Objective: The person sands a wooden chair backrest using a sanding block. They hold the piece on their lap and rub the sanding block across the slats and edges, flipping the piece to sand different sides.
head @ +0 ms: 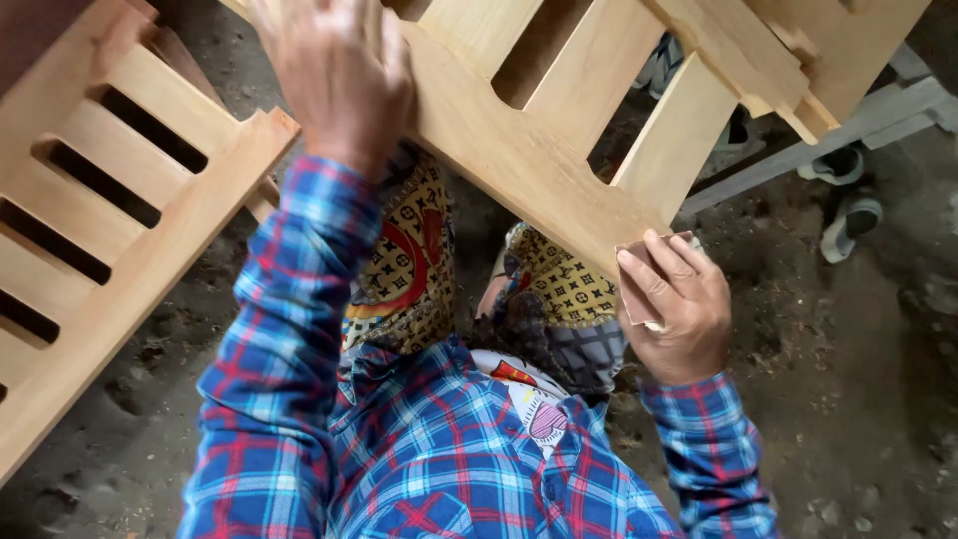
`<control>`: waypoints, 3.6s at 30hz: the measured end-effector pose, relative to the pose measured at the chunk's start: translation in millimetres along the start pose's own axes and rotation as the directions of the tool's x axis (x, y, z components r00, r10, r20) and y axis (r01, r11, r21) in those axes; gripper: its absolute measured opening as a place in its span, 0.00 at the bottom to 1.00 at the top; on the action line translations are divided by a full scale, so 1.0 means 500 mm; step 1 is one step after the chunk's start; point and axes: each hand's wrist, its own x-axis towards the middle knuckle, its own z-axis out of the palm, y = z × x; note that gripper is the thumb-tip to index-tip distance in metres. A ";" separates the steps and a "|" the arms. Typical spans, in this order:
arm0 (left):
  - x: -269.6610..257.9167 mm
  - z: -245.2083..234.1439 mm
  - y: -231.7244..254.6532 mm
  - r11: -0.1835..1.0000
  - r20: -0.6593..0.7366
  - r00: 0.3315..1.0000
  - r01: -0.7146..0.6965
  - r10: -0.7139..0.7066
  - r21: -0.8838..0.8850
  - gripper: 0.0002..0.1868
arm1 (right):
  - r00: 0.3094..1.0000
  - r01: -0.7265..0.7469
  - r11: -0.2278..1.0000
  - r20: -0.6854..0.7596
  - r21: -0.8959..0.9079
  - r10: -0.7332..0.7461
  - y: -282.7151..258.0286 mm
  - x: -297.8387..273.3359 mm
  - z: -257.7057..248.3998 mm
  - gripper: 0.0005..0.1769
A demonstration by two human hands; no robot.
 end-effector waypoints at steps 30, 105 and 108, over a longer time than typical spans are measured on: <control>-0.130 -0.057 0.107 0.922 0.420 0.907 0.190 -0.033 -0.338 0.39 | 0.996 0.056 0.704 0.005 0.708 -0.084 -0.275 0.125 0.012 0.16; -0.024 -0.088 0.029 0.957 0.390 0.874 -0.259 0.289 -0.129 0.31 | 0.985 -0.096 0.944 0.170 0.317 0.043 0.037 0.216 0.043 0.27; -0.015 -0.090 0.024 0.951 0.403 0.861 -0.278 0.310 -0.136 0.32 | 0.977 -0.099 0.928 0.210 0.359 0.023 -0.022 0.082 0.002 0.29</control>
